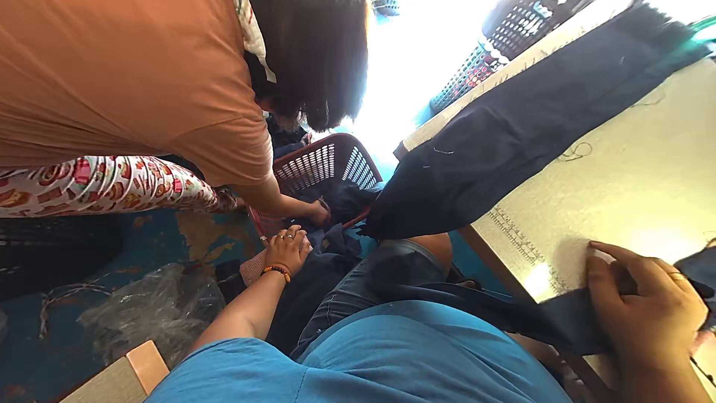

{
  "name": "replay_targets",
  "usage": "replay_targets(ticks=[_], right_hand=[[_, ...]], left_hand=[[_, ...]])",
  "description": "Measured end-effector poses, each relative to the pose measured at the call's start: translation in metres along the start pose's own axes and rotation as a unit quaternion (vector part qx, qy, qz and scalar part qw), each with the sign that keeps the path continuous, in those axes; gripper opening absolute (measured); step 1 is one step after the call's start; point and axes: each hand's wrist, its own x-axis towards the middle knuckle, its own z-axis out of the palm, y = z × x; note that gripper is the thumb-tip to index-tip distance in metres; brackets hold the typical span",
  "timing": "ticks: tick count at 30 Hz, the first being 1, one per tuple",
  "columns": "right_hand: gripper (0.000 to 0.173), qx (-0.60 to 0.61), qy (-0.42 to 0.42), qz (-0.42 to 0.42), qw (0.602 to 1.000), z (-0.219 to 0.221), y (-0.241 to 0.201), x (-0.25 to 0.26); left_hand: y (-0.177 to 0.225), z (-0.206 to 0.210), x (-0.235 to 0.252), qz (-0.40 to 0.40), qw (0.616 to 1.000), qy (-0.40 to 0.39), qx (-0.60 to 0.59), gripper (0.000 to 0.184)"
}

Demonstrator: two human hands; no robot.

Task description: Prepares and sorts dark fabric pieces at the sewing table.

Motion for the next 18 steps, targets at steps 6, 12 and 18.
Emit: replay_targets(ticks=[6, 12, 18], right_hand=[[0.035, 0.002, 0.001, 0.0, 1.0, 0.0003, 0.0003, 0.0005], [0.035, 0.006, -0.004, 0.008, 1.0, 0.0007, 0.0032, -0.0006], [0.034, 0.001, -0.009, 0.007, 1.0, 0.0002, 0.0032, -0.0003]], left_hand=[[-0.0012, 0.0014, 0.0015, -0.001, 1.0, 0.001, 0.012, 0.053], [-0.0011, 0.0011, 0.0017, 0.005, 1.0, 0.003, 0.002, 0.052], [-0.0005, 0.0014, 0.0011, 0.003, 1.0, 0.01, 0.005, 0.05]])
